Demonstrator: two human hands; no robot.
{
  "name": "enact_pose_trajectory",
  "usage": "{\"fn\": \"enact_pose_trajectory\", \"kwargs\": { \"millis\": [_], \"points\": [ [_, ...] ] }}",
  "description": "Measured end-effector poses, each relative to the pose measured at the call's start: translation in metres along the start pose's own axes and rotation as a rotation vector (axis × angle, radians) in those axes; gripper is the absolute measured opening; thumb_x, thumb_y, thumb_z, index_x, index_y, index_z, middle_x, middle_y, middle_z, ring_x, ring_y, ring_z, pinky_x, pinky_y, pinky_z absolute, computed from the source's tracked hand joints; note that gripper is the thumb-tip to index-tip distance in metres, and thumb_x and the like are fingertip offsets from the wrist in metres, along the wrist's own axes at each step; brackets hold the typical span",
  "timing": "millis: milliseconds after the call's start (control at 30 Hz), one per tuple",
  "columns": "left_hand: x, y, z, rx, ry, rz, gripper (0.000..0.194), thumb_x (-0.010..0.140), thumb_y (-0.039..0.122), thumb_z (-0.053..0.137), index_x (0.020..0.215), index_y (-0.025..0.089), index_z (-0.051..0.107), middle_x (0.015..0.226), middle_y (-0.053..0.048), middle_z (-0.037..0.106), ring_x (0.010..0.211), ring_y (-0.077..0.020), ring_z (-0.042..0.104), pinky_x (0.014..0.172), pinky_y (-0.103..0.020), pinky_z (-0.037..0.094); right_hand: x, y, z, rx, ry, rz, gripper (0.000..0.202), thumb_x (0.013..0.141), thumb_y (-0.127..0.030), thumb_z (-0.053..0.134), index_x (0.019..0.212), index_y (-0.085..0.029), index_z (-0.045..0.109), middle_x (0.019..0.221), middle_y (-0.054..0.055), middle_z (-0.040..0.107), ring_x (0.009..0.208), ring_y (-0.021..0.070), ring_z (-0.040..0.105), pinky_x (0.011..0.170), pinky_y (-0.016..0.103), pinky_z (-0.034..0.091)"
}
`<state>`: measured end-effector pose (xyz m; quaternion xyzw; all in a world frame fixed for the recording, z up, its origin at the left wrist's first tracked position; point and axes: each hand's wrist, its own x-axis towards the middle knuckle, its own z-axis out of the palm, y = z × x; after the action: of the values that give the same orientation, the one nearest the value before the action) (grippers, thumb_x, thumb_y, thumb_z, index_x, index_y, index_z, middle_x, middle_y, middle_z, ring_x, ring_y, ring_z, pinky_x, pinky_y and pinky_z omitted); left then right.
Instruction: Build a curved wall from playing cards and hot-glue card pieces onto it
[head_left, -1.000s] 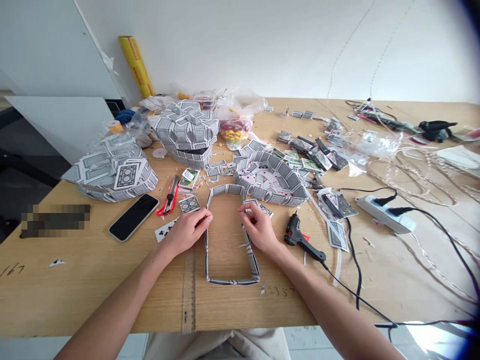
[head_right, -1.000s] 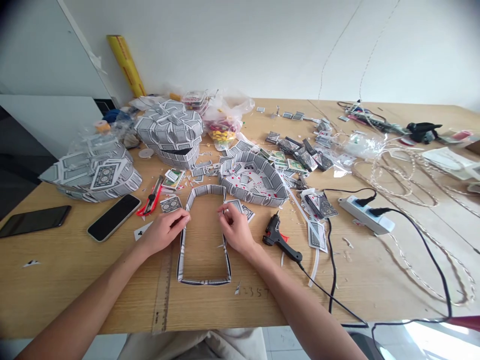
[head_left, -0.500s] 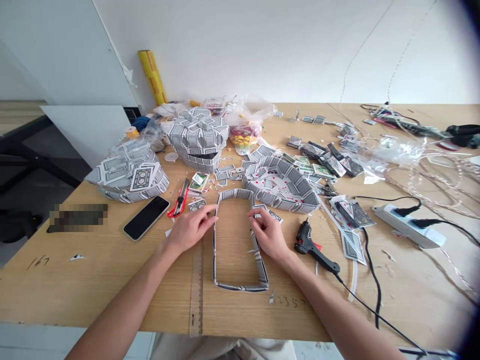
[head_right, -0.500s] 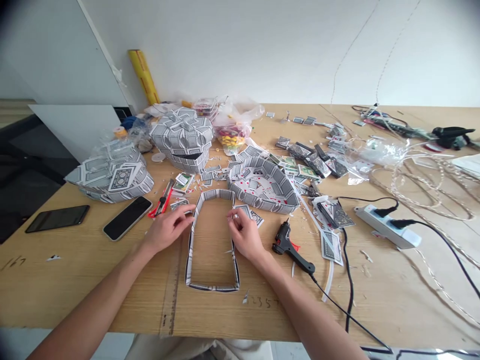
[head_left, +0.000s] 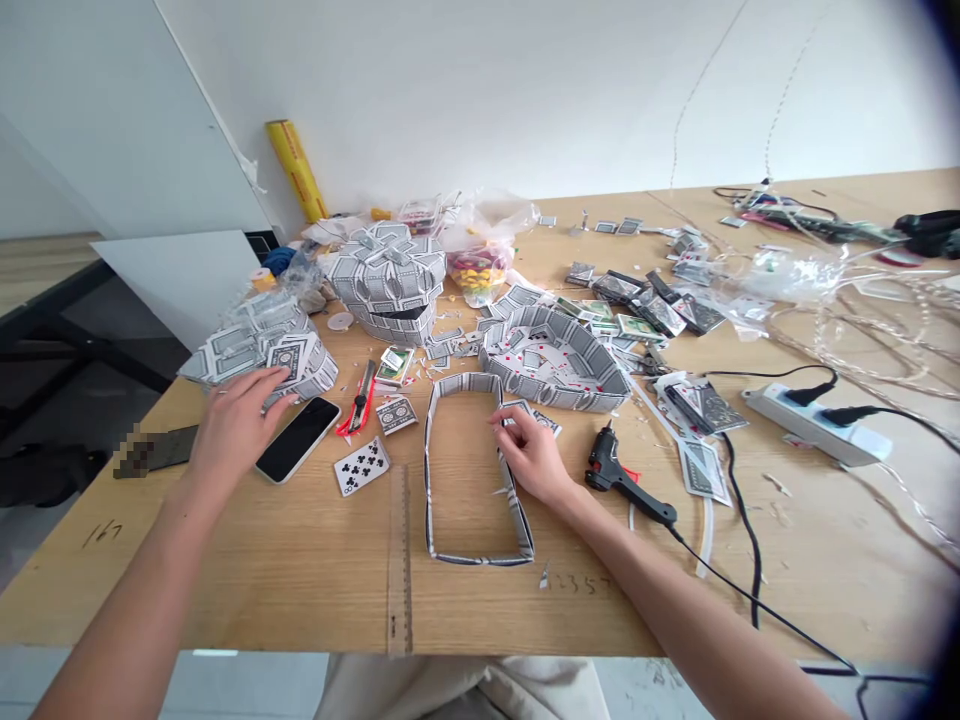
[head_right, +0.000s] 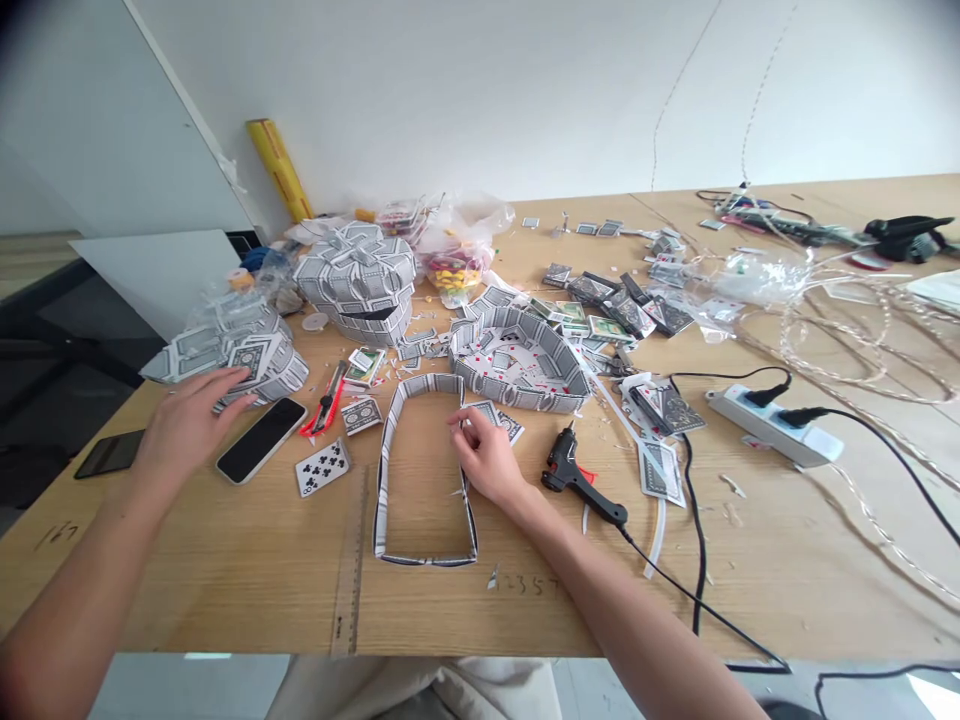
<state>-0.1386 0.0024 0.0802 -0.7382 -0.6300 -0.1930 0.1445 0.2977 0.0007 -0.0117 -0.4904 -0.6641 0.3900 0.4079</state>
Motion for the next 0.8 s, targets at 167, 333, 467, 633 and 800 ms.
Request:
{"fn": "enact_pose_trajectory", "kwargs": {
  "millis": [167, 333, 467, 633, 800],
  "points": [
    [0.003, -0.011, -0.001, 0.012, 0.033, 0.017, 0.036, 0.107, 0.043, 0.048, 0.116, 0.023, 0.078, 0.126, -0.006, 0.082, 0.116, -0.0256, 0.074, 0.104, -0.041, 0.051, 0.001, 0.003, 0.001, -0.006, 0.01, -0.011, 0.014, 0.099, -0.035, 0.055, 0.101, -0.023, 0.062, 0.057, -0.009, 0.037, 0.054, 0.0149, 0.034, 0.057, 0.029, 0.027],
    [0.005, -0.011, -0.006, -0.018, 0.015, 0.042, 0.039, 0.108, 0.04, 0.043, 0.111, 0.022, 0.078, 0.122, -0.006, 0.083, 0.112, -0.0258, 0.075, 0.103, -0.042, 0.053, 0.001, 0.001, 0.001, -0.01, 0.011, -0.025, 0.014, 0.098, -0.036, 0.055, 0.1, -0.023, 0.062, 0.057, -0.009, 0.037, 0.053, 0.0147, 0.034, 0.057, 0.029, 0.027],
    [0.006, -0.009, -0.011, 0.077, 0.062, 0.012, 0.037, 0.11, 0.04, 0.041, 0.118, 0.023, 0.074, 0.119, -0.004, 0.082, 0.11, -0.0231, 0.073, 0.1, -0.038, 0.055, 0.001, 0.0, 0.0, -0.006, 0.01, -0.029, 0.014, 0.098, -0.035, 0.055, 0.1, -0.023, 0.061, 0.057, -0.01, 0.036, 0.053, 0.015, 0.034, 0.057, 0.03, 0.027],
    [0.01, -0.009, -0.025, 0.145, 0.232, -0.07, 0.028, 0.109, 0.039, 0.047, 0.112, 0.025, 0.07, 0.116, -0.002, 0.081, 0.108, -0.0214, 0.072, 0.103, -0.039, 0.056, 0.002, 0.002, 0.0, -0.004, 0.008, -0.036, 0.014, 0.098, -0.035, 0.055, 0.101, -0.023, 0.062, 0.057, -0.009, 0.038, 0.054, 0.0152, 0.036, 0.059, 0.03, 0.028],
    [-0.001, 0.023, -0.039, -0.035, 0.344, 0.05, 0.01, 0.104, 0.029, 0.061, 0.102, 0.024, 0.069, 0.11, -0.002, 0.083, 0.107, -0.022, 0.076, 0.105, -0.043, 0.057, 0.001, 0.003, -0.001, -0.029, 0.013, -0.046, 0.014, 0.098, -0.033, 0.056, 0.101, -0.022, 0.064, 0.057, -0.009, 0.038, 0.054, 0.0145, 0.035, 0.058, 0.029, 0.028]
  ]
}}
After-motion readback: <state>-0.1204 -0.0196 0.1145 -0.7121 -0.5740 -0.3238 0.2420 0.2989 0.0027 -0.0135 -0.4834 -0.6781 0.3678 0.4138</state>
